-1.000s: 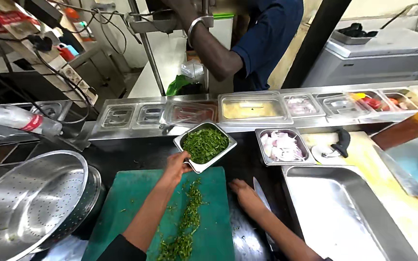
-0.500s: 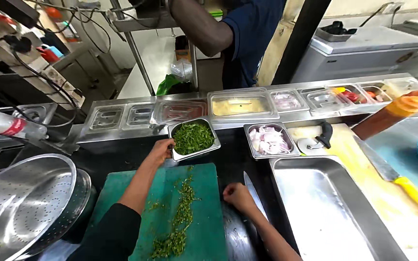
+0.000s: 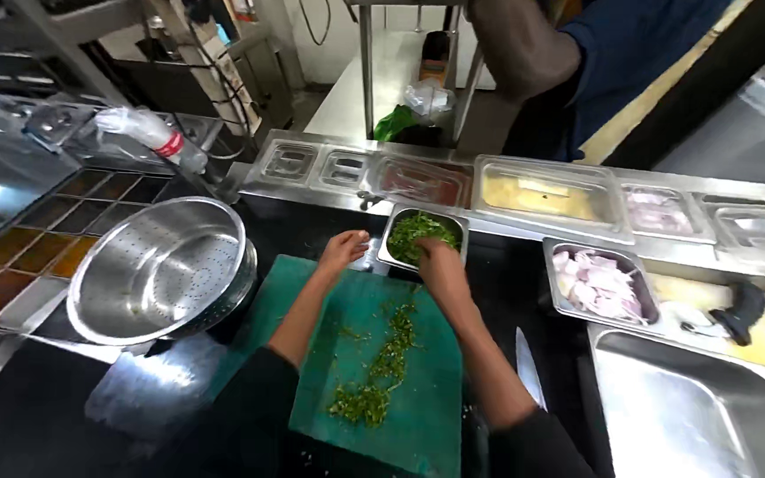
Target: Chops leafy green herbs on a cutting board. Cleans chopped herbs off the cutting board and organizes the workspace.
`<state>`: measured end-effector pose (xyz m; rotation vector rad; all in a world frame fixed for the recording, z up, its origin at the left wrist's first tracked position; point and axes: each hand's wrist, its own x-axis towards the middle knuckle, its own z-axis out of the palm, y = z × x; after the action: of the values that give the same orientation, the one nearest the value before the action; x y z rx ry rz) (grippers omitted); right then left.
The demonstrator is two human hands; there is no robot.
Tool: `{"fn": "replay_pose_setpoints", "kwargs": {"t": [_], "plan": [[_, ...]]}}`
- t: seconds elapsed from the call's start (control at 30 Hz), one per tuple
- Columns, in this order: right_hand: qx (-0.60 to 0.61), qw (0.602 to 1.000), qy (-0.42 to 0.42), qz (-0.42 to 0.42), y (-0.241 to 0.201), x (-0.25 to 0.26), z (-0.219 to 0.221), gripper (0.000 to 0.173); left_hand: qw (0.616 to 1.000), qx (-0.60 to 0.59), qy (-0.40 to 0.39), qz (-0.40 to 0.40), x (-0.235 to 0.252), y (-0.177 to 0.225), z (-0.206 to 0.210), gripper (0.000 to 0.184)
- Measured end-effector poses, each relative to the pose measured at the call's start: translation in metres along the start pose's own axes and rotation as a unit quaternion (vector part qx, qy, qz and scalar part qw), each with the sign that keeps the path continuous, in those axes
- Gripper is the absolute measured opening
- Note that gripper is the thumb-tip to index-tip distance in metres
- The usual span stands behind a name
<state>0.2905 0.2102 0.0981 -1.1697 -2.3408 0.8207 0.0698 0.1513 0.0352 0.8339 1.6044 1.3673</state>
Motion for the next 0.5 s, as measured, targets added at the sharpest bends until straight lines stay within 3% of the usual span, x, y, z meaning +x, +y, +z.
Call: {"fn": "replay_pose_setpoints", "kwargs": {"t": [0.07,0.13,0.2,0.27,0.4,0.5], "plan": [[0.046,0.998,0.035,-0.029,0.013,-0.026,0.003,0.022,0.989,0.079,0.075,0.102,-0.049,-0.016,-0.035,0.036],[0.103,0.995,0.009,-0.015,0.047,-0.061,0.025,0.019,0.954,0.165,0.192,0.160,-0.116,-0.051,-0.070,0.033],[0.109,0.993,0.028,0.019,0.078,-0.090,0.051,0.020,0.912,0.223,0.299,0.173,-0.172,-0.086,-0.098,0.034],[0.080,0.993,0.082,0.020,0.090,-0.097,0.069,0.023,0.887,0.264,0.350,0.147,-0.202,-0.103,-0.112,0.040],[0.046,0.999,0.028,-0.011,0.077,-0.074,0.093,0.043,0.904,0.291,0.313,0.000,-0.208,-0.113,-0.104,0.058],[0.060,0.995,0.048,-0.067,0.038,-0.085,0.075,0.032,0.945,0.241,0.213,0.052,-0.202,-0.102,-0.084,0.063]]}}
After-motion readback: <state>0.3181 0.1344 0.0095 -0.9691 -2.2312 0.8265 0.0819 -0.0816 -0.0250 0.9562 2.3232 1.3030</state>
